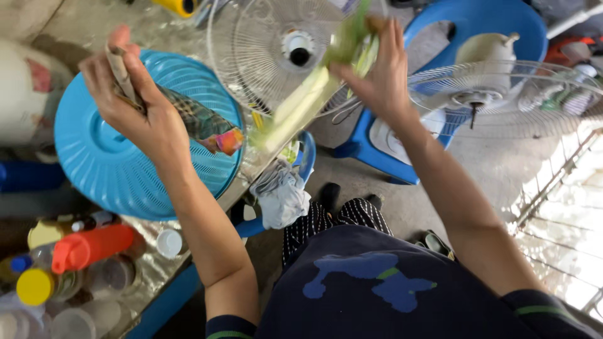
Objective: The person disassembles a standing fan by removing the front grille and fan blades, then uses a screwdriver to loosen screws on the motor housing. They continue to manipulate the motor assembly and internal components with the screwdriver.
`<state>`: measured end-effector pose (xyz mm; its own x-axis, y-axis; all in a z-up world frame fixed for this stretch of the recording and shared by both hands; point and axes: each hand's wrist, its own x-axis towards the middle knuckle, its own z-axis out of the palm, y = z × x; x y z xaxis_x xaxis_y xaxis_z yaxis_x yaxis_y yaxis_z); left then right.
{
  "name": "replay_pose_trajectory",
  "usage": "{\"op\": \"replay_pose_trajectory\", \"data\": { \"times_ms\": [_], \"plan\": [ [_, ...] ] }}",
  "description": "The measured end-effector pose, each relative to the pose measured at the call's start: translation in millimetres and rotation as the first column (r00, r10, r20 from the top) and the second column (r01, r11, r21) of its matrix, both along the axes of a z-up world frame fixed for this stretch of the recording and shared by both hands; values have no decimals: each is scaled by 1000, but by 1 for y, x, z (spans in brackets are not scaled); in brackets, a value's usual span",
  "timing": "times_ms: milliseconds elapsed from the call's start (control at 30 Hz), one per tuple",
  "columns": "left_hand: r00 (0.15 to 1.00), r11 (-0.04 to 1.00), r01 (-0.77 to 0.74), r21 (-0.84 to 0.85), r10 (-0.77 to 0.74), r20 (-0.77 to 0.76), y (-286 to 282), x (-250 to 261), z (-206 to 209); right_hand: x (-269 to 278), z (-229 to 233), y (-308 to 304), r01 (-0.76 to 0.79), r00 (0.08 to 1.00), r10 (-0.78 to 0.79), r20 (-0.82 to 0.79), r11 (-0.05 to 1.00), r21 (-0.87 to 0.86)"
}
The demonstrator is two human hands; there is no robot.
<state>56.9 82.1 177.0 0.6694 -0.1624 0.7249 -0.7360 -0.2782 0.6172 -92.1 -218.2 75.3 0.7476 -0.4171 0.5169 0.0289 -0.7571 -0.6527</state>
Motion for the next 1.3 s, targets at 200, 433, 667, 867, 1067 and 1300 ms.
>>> {"op": "replay_pose_trajectory", "data": {
  "times_ms": [200,433,667,867,1067,1300],
  "plan": [
    [969,983,-21,-181,-24,-244,24,-4,-53,131,-6,-29,44,800,-57,-597,998,-36],
    [842,974,51,-222,-162,-514,0,-25,-105,193,-110,-30,-71,644,-69,-762,986,-150],
    [719,980,133,-151,-200,-666,-44,-39,-126,215,-163,-24,-160,481,-62,-875,975,-157],
    [673,949,230,-215,-315,-669,-63,-33,-131,219,-174,-18,-194,422,-89,-902,963,-186],
    [575,917,259,-303,-398,-715,-84,-27,-148,203,-152,-17,-144,572,-38,-819,979,-146],
    [475,863,360,-355,-497,-727,-125,-30,-155,93,-93,-11,-109,935,196,-296,952,285]
  ]
}}
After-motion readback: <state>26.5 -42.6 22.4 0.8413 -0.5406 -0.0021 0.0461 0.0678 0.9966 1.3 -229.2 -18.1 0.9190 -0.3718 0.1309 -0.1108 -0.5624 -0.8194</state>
